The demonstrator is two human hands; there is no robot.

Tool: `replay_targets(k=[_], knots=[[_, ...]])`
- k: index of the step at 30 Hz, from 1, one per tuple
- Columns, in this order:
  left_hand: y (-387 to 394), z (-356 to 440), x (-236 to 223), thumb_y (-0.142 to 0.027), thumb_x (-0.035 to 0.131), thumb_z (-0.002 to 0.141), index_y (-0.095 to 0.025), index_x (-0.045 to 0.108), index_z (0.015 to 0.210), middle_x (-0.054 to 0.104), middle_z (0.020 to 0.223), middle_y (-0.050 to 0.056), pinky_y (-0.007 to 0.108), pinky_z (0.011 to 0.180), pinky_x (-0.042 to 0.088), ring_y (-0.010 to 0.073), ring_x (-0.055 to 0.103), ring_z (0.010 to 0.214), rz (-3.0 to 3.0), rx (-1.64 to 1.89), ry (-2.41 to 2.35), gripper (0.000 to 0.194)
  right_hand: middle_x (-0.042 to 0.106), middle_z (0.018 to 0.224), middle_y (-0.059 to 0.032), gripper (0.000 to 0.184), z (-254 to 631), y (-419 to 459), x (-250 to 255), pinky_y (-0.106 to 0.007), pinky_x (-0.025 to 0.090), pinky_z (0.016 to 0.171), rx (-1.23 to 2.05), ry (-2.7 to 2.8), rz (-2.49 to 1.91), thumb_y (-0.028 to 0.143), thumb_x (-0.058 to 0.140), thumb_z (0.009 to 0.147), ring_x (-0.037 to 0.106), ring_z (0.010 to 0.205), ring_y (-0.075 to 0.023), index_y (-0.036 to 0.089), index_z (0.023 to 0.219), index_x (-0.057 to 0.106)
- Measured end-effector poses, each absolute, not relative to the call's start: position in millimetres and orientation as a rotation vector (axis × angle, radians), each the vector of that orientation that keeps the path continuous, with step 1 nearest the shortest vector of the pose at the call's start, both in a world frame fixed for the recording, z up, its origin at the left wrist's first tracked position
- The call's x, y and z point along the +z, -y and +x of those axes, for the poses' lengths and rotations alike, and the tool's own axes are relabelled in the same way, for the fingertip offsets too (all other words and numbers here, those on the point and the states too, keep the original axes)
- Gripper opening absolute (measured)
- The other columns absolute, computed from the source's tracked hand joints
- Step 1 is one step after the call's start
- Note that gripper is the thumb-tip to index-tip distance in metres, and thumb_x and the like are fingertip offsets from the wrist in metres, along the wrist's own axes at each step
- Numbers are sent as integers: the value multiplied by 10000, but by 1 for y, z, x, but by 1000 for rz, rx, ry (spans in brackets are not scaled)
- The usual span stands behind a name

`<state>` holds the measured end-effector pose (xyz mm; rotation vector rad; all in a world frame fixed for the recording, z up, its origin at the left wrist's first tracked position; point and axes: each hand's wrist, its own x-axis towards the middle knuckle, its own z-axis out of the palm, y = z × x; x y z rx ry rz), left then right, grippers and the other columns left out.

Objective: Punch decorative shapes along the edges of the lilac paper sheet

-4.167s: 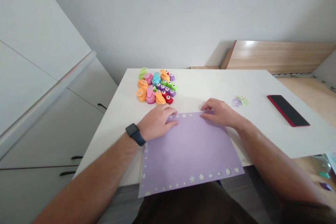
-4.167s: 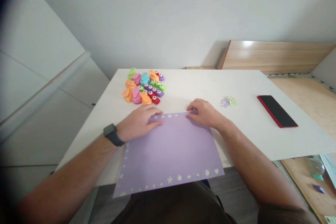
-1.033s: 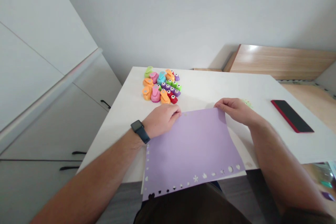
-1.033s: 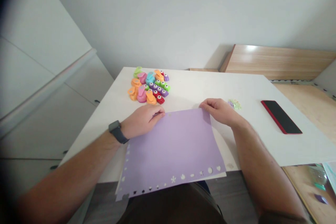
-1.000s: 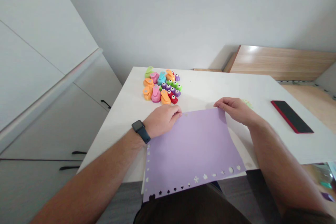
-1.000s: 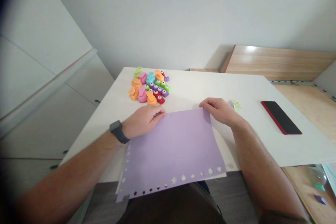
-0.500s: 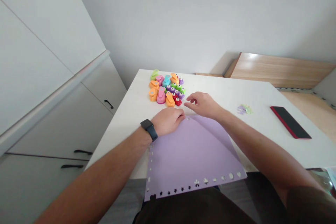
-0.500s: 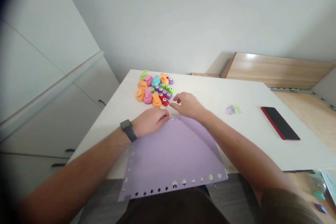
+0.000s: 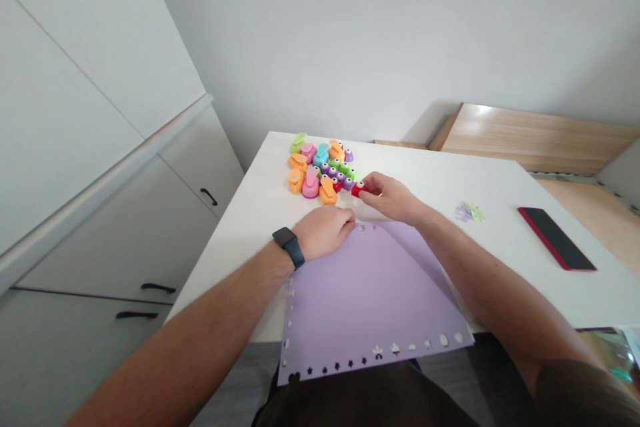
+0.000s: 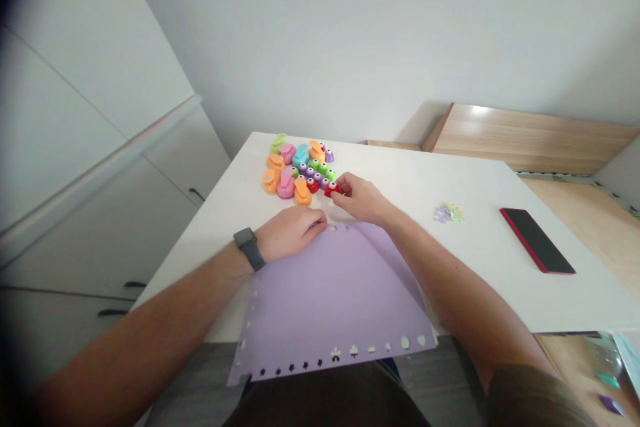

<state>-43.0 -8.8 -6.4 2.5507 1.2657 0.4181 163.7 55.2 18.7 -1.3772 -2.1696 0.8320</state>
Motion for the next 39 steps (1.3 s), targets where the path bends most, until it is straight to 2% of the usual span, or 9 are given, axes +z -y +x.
replay_targets(k=[4, 7, 12, 17, 22, 24, 28, 32, 39], knots=[[9, -43, -6, -327, 450, 1035, -193, 696, 946, 737, 886, 83, 343, 697, 460, 238, 674, 831, 2553, 426, -1254, 294, 722, 953, -32, 275, 194, -42, 30, -269, 459, 643, 1415, 1882, -1117, 377, 647, 895, 658, 805, -159, 239, 1103, 529], [9, -43, -5, -323, 438, 1039, -195, 686, 940, 734, 885, 76, 337, 690, 450, 228, 665, 821, 2541, 421, -1252, 296, 667, 872, -3, 296, 209, -34, 32, -258, 426, 617, 1570, 1724, -1012, 324, 702, 845, 605, 740, -134, 236, 1089, 561], [8, -42, -4, -313, 443, 1034, -202, 674, 927, 731, 887, 65, 336, 696, 438, 222, 658, 826, 2510, 416, -1243, 278, 631, 933, -18, 322, 221, -28, 28, -262, 422, 609, 1734, 1454, -900, 320, 761, 798, 589, 779, -144, 236, 1048, 575], [7, -42, -3, -309, 443, 1034, -195, 679, 939, 730, 896, 63, 345, 707, 430, 219, 654, 829, 2488, 402, -1253, 278, 634, 897, -11, 298, 229, -28, 25, -254, 406, 603, 1616, 1557, -912, 336, 799, 825, 543, 734, -129, 230, 1008, 589], [7, -41, -2, -307, 440, 1043, -186, 689, 975, 726, 912, 71, 357, 763, 442, 225, 655, 878, 2496, 394, -1264, 285, 662, 973, -16, 293, 234, -29, 20, -284, 478, 754, 1557, 1697, -913, 278, 822, 820, 594, 834, -132, 217, 1010, 608], [7, -41, -2, -311, 434, 1049, -182, 688, 987, 723, 920, 74, 363, 780, 445, 230, 654, 896, 2512, 400, -1264, 292, 668, 990, -19, 304, 235, -30, 17, -302, 492, 787, 1547, 1768, -925, 281, 810, 828, 609, 862, -142, 222, 1051, 612], [8, -41, -1, -309, 429, 1054, -172, 688, 1003, 718, 933, 78, 375, 798, 449, 238, 651, 911, 2553, 414, -1258, 297, 700, 1009, -31, 444, 235, -30, 15, -326, 500, 797, 1372, 2019, -1060, 315, 793, 831, 620, 871, -164, 228, 1228, 615], [8, -41, -1, -302, 432, 1056, -158, 685, 1001, 714, 934, 84, 382, 811, 456, 239, 652, 912, 2586, 423, -1254, 296, 738, 1065, -55, 394, 236, -29, 22, -342, 496, 815, 1070, 2295, -1186, 364, 739, 865, 633, 894, -185, 210, 1224, 690], [8, -41, -1, -300, 439, 1054, -150, 693, 1013, 719, 936, 90, 389, 818, 470, 245, 657, 914, 2583, 445, -1264, 297, 740, 1202, -62, 444, 237, -28, 25, -383, 502, 960, 1014, 2419, -1140, 363, 693, 896, 667, 1057, -220, 223, 1317, 668]])
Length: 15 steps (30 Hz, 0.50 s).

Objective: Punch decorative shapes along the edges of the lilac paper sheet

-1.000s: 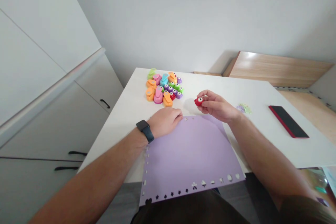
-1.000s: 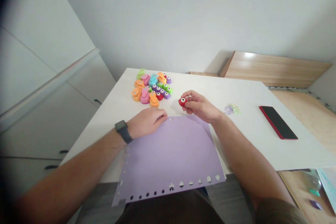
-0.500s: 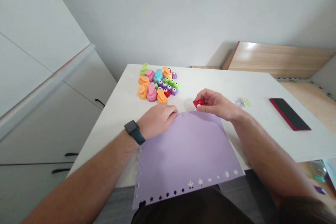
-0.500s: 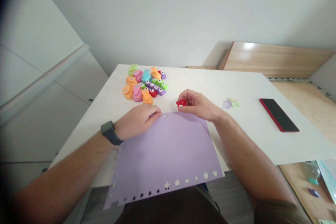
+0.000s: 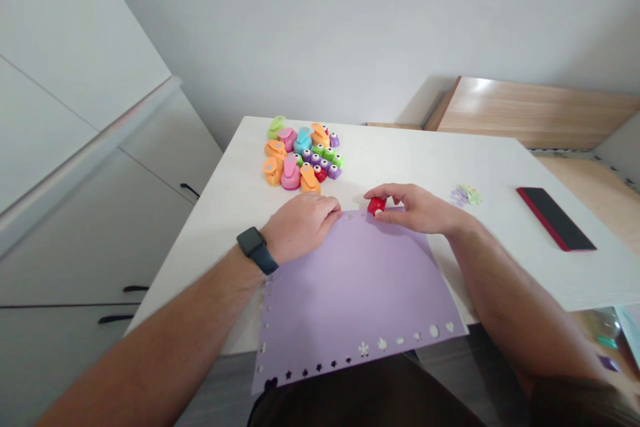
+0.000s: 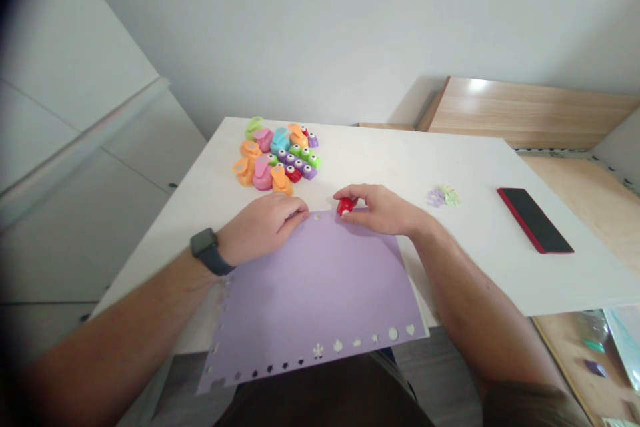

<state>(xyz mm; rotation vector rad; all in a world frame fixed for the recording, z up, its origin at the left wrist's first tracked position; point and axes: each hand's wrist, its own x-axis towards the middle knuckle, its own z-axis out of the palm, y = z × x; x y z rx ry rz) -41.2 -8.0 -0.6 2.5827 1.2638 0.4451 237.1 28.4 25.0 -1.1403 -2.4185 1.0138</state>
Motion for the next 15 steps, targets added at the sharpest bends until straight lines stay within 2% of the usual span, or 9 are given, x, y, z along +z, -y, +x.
replay_targets(k=[9, 15], knots=[[8, -40, 0, -289, 446, 1049, -148, 694, 1004, 724, 930, 94, 394, 824, 478, 247, 661, 910, 2599, 462, -1257, 289, 718, 1291, -48, 429, 235, -25, 29, -397, 488, 1038, 1015, 2515, -1127, 364, 679, 906, 667, 1145, -232, 265, 1323, 675], [7, -40, -1, -288, 444, 1050, -149, 694, 993, 725, 925, 92, 391, 821, 477, 248, 663, 909, 2628, 443, -1250, 292, 764, 1148, -41, 359, 232, -24, 30, -356, 526, 948, 1119, 2499, -1107, 367, 609, 954, 694, 1011, -200, 240, 1278, 698]])
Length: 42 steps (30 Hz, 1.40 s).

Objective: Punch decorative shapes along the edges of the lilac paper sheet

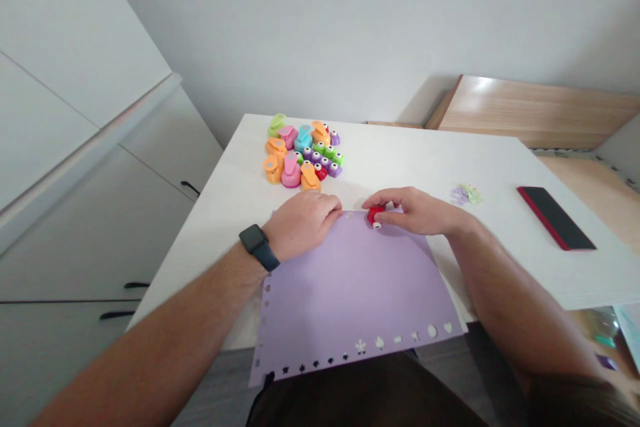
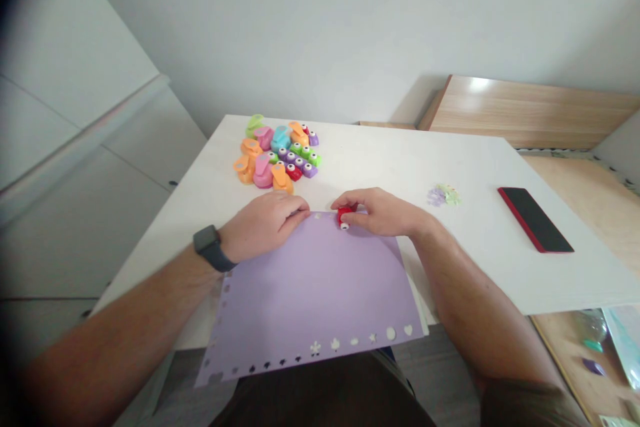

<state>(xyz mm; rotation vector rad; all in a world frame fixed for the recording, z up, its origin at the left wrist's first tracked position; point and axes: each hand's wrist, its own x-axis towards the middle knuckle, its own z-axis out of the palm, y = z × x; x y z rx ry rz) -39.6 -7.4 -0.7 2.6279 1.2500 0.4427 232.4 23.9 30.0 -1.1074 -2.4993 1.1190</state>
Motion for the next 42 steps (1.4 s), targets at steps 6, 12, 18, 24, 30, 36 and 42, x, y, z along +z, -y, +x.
replay_targets(k=[6, 12, 18, 24, 30, 36, 42], knots=[[6, -40, -4, -295, 443, 1051, -151, 692, 1002, 729, 929, 93, 390, 822, 477, 251, 668, 916, 2632, 439, -1254, 292, 731, 1234, -58, 439, 231, -23, 27, -370, 505, 1004, 1027, 2534, -1174, 439, 645, 928, 680, 1092, -212, 235, 1316, 659], [7, -40, -2, -280, 446, 1047, -152, 693, 994, 733, 935, 97, 385, 829, 482, 245, 669, 916, 2629, 458, -1237, 283, 723, 1220, -59, 422, 232, -22, 25, -376, 504, 980, 919, 2582, -1161, 354, 708, 868, 671, 1076, -222, 243, 1272, 655], [8, -40, 0, -278, 452, 1041, -157, 692, 986, 736, 926, 95, 383, 811, 484, 244, 668, 901, 2609, 488, -1233, 274, 731, 1170, -55, 380, 232, -22, 29, -365, 500, 936, 983, 2571, -1130, 344, 691, 875, 667, 1016, -212, 236, 1239, 668], [9, -40, 0, -281, 460, 1038, -159, 694, 980, 731, 920, 94, 376, 813, 485, 239, 668, 898, 2603, 511, -1227, 270, 738, 1117, -43, 369, 232, -21, 32, -354, 495, 898, 1021, 2560, -1091, 370, 680, 886, 661, 964, -205, 237, 1230, 669], [8, -41, -1, -277, 462, 1039, -157, 688, 983, 728, 924, 88, 374, 812, 477, 238, 665, 904, 2592, 519, -1233, 262, 731, 1096, -44, 352, 232, -21, 31, -347, 493, 869, 1019, 2555, -1108, 381, 676, 895, 648, 934, -192, 225, 1211, 663], [7, -40, -1, -274, 470, 1033, -160, 686, 979, 728, 925, 79, 379, 801, 472, 234, 657, 889, 2585, 524, -1236, 250, 732, 1075, -42, 349, 233, -21, 30, -348, 498, 871, 1024, 2533, -1124, 415, 687, 894, 651, 934, -196, 229, 1189, 671], [8, -40, 0, -275, 471, 1031, -166, 693, 977, 731, 917, 84, 371, 803, 479, 234, 663, 891, 2583, 526, -1242, 253, 736, 1102, -49, 370, 233, -21, 30, -355, 506, 883, 1013, 2537, -1117, 436, 672, 907, 658, 949, -198, 237, 1219, 674]])
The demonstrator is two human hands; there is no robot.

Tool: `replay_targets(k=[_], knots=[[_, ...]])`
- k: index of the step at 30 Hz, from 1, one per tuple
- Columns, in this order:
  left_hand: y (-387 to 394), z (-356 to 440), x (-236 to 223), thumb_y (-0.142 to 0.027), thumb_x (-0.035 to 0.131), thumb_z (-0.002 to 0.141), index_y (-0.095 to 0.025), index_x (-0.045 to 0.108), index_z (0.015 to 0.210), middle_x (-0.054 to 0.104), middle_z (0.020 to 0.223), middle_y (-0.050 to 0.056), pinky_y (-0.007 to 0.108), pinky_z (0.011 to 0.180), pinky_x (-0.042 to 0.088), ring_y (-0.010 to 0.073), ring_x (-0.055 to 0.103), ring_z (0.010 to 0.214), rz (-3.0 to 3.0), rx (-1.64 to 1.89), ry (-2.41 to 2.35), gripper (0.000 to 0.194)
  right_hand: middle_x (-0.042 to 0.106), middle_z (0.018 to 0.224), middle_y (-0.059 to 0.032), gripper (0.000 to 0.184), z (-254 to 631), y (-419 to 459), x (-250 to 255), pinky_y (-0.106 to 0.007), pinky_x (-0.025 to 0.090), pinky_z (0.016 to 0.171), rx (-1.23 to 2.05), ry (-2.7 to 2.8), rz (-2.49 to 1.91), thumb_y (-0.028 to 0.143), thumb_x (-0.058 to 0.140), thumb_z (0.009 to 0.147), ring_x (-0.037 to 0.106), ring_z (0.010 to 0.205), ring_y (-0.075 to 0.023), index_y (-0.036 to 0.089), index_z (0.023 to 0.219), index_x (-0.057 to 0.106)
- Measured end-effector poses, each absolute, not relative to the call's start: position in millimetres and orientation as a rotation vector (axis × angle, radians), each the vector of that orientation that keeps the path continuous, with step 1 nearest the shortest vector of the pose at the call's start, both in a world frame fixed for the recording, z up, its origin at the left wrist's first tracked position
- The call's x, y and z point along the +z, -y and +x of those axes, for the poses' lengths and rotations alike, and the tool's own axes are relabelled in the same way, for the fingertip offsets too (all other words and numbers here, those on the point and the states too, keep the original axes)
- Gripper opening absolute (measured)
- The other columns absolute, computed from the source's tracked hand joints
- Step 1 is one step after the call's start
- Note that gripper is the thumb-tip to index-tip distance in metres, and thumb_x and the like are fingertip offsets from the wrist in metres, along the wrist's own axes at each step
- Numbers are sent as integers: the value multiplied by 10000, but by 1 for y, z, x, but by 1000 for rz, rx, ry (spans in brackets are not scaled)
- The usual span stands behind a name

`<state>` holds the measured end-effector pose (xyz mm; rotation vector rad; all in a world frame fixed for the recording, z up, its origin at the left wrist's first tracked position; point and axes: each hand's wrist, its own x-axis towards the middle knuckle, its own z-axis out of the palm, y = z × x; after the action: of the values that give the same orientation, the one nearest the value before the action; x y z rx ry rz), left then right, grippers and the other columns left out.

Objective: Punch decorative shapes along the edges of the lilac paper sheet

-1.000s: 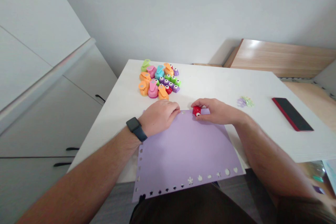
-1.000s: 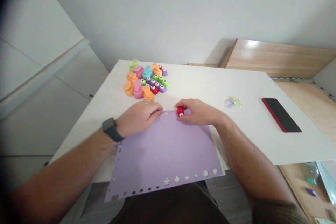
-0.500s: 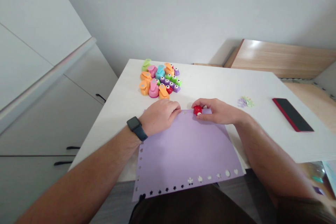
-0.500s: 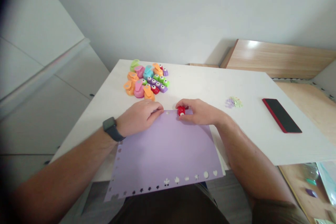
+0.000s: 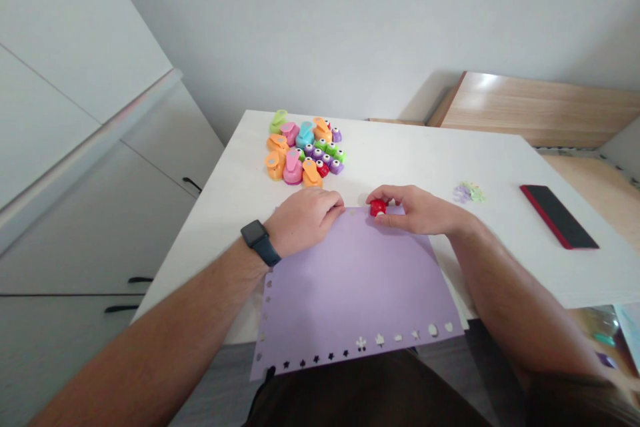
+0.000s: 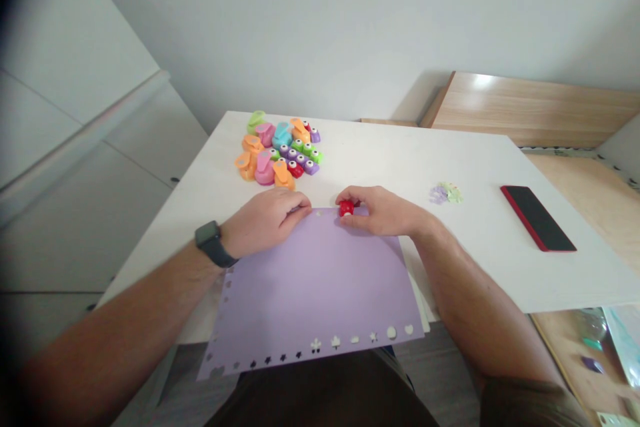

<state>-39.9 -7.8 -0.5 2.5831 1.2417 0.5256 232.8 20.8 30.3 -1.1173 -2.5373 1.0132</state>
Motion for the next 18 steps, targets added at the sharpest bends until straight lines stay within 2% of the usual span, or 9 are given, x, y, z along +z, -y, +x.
replay_targets(k=[10, 18], knots=[[8, -40, -2, -288, 461, 1038, -167, 687, 983, 730, 918, 81, 378, 797, 473, 240, 662, 892, 2581, 513, -1229, 262, 739, 1109, -54, 399, 232, -22, 27, -360, 505, 898, 1009, 2529, -1151, 437, 681, 897, 662, 961, -201, 223, 1234, 681], [8, -40, -3, -281, 472, 1031, -169, 691, 976, 735, 916, 83, 379, 797, 479, 240, 665, 892, 2576, 527, -1237, 252, 741, 1091, -46, 354, 231, -21, 26, -358, 507, 895, 1016, 2515, -1123, 393, 683, 889, 664, 953, -195, 228, 1203, 681]])
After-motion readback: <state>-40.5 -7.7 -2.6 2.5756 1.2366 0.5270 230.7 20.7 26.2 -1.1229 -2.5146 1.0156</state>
